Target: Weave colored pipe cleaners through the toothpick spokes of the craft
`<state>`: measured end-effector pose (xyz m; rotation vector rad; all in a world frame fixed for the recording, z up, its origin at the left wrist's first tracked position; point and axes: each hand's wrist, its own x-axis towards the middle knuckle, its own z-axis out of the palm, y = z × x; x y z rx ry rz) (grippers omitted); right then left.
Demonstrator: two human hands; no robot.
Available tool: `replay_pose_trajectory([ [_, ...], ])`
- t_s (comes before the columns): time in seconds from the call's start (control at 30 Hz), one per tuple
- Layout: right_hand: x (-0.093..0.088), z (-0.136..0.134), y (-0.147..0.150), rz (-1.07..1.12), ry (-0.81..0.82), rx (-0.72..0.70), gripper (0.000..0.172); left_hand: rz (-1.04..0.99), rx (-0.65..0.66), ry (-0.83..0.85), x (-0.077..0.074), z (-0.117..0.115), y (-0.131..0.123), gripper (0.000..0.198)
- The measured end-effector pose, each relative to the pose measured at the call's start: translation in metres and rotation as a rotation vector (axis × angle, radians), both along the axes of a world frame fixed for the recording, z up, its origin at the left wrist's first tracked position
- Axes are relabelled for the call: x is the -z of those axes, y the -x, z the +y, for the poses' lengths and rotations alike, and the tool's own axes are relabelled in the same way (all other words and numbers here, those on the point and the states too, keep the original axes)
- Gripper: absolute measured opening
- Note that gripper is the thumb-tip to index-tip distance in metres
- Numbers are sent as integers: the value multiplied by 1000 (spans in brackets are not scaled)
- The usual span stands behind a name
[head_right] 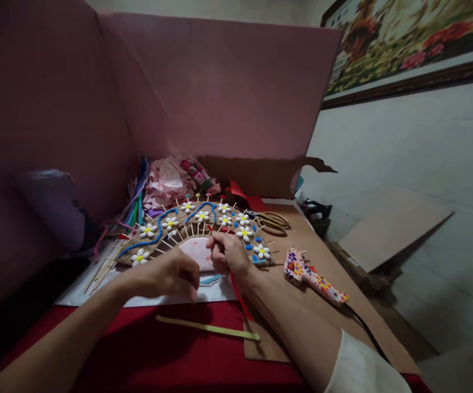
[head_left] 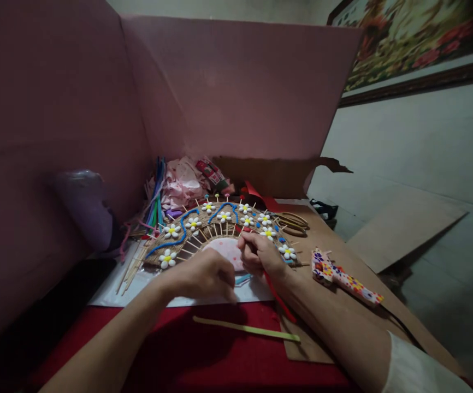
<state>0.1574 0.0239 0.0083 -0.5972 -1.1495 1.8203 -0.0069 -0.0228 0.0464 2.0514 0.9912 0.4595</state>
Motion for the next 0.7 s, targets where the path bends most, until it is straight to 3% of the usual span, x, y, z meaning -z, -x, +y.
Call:
replay_pose_trajectory([
  [0.1,0,3,-2,20,0,26,23,315,102,-197,7,-18,-15,14],
  [0.2,0,2,0,20,3,39,23,449,198,-329,13,-27,-24,9],
  [0.3,-2,0,0,17,-4,82,24,462,253,-332,10,-27,-22,13],
  [0.4,-5,2,-4,11,-19,139,23,355,175,-256,-4,-18,-5,10],
  [0.5,-7,9,-9,8,-54,250,24,227,-56,-326,-23,3,28,17],
  [0.57,-6,12,-11,11,-65,301,24,172,-451,-530,-34,20,56,14],
  [0.63,-5,13,-10,5,-61,290,25,311,-782,-658,-42,35,82,12],
  [0.7,-4,11,-8,-21,-64,238,25,481,-977,-678,-46,46,101,12],
])
